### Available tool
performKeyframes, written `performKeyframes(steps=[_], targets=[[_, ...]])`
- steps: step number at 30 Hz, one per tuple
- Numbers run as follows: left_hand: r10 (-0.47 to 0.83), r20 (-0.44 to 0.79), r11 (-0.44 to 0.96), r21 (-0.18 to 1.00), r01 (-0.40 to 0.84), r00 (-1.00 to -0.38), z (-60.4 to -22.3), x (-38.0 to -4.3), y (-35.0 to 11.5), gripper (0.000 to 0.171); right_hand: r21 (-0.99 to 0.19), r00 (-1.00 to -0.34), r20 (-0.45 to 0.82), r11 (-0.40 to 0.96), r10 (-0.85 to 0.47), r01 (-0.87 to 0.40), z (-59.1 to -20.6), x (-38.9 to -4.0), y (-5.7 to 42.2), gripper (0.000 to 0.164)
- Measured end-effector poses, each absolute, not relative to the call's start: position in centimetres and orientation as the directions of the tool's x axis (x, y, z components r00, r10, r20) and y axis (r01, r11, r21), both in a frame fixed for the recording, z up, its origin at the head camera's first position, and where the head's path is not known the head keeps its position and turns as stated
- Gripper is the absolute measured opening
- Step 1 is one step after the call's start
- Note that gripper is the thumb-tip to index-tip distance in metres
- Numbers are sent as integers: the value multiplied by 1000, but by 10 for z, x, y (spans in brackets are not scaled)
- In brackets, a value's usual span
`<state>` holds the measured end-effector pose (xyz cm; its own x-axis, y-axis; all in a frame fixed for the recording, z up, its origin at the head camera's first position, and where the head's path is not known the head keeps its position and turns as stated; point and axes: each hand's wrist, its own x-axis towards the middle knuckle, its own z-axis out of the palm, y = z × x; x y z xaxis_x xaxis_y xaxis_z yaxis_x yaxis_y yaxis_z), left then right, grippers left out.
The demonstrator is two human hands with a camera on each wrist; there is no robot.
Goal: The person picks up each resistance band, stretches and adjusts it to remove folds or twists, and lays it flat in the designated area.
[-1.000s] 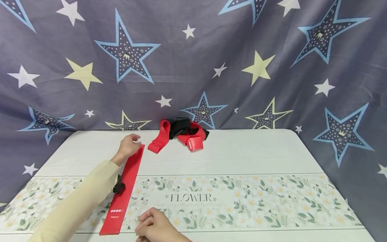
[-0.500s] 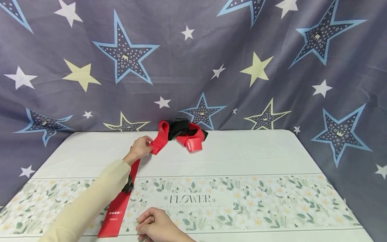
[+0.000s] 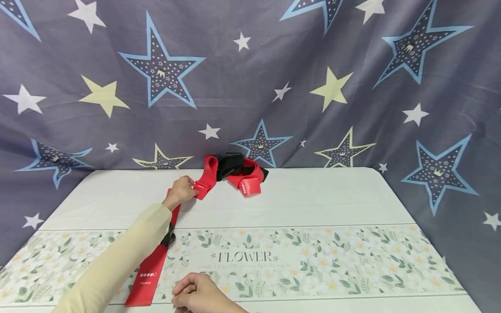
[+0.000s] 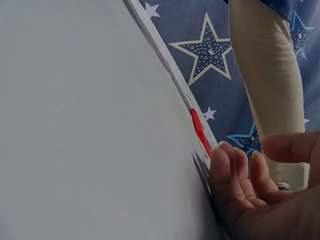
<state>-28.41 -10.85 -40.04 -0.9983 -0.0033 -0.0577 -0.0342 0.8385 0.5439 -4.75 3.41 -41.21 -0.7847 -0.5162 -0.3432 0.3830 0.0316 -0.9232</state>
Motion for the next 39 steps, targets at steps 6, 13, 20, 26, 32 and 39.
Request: performKeyframes(steps=[6,13,20,26,32,39], targets=[[-54,-122,807,580,-115,-991,-396,-281,-110,15,-925,-787,-341,36,-515,377,-411,-47,33,7],[-47,-185,699,696,-164,-982,-395,-274,-105,11,-925,-784,-347,49,-516,377,-411,-46,32,8],[-23,-240,555,805,-212,-971,-389,-276,-104,12,-925,-780,-347,54,-521,376,-409,-46,32,9],[10,-272,379,891,-248,-962,-384,-276,-105,22,-934,-778,-310,23,-547,357,-410,-48,34,13],[43,-288,274,924,-266,-957,-379,-273,-108,26,-929,-805,-323,6,-498,369,-410,-56,35,12],[72,-299,199,939,-280,-952,-374,-262,-106,29,-923,-848,-323,-58,-419,381,-414,-69,40,17]])
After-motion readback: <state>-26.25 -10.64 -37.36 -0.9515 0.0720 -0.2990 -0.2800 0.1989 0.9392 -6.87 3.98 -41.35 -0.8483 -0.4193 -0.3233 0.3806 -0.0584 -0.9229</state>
